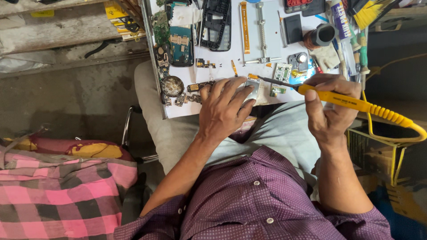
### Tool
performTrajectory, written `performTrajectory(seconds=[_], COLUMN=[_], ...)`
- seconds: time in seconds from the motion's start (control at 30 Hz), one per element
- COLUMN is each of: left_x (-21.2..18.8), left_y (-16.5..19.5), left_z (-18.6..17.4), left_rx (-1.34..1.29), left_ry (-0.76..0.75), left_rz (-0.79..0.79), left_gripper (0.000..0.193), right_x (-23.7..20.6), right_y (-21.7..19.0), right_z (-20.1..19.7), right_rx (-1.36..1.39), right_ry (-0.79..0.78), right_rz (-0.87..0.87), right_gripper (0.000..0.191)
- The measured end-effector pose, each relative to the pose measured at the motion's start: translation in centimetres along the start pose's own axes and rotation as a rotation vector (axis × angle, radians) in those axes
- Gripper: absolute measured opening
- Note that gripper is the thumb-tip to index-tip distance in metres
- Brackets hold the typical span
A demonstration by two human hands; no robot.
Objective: The person sits at a repair workbench and handles a small phone display assembly, peeling a protective film from it and positioning it. They then use a yellow soldering iron to work on the display's flex cable connector, at one point applying a purple tool alongside the iron, and continue soldering on the bench.
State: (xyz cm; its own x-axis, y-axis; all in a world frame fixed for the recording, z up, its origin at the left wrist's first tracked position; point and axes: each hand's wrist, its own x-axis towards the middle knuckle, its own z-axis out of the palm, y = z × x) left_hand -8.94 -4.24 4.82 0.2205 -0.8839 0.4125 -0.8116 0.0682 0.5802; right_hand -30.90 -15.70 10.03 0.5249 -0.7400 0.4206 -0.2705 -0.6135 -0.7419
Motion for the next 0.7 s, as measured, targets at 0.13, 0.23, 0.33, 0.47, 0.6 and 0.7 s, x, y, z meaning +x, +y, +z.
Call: performTrajectory(seconds=[0.13,0.23,0.33,0.47,0.6,0.7], left_x=[0.02,0.07,-0.11,-0.28,-0.22,-0.34], left_y=[-0.03,0.03,0.12,0.20,0.17,0.15], left_z=[0.07,0.01,-0.15,-0.32,-0.33,-0.25], left_rx=[0.007,0.007,0.008,0.000,0.003,0.003], left_ry=[0.004,0.005,0.001,0.002,0.008,0.006], left_rz=[0.002,0.001,-0.001,-0.006,-0.001,0.002], left_gripper=[0.033,0.033,0.033,0.033,0.033,0.033], right_x=[0.19,0.22,-0.17,-0.37,-0.41,-0.51], right_y=[0.15,0.16,-0.05,-0.11,-0.13,-0.10], right_z=[0.00,-0.10,0.03,0.16,0.14,0.07], right_rx=[-0.026,-0.045,-0.038,-0.008,0.012,-0.006], right_ry=[-0.005,-0.011,0.001,0.004,0.001,0.000], right_rz=[-0.014,-0.014,-0.006,0.003,0.007,0.009], right_gripper=[0.027,0.026,0.026,0.027,0.027,0.027])
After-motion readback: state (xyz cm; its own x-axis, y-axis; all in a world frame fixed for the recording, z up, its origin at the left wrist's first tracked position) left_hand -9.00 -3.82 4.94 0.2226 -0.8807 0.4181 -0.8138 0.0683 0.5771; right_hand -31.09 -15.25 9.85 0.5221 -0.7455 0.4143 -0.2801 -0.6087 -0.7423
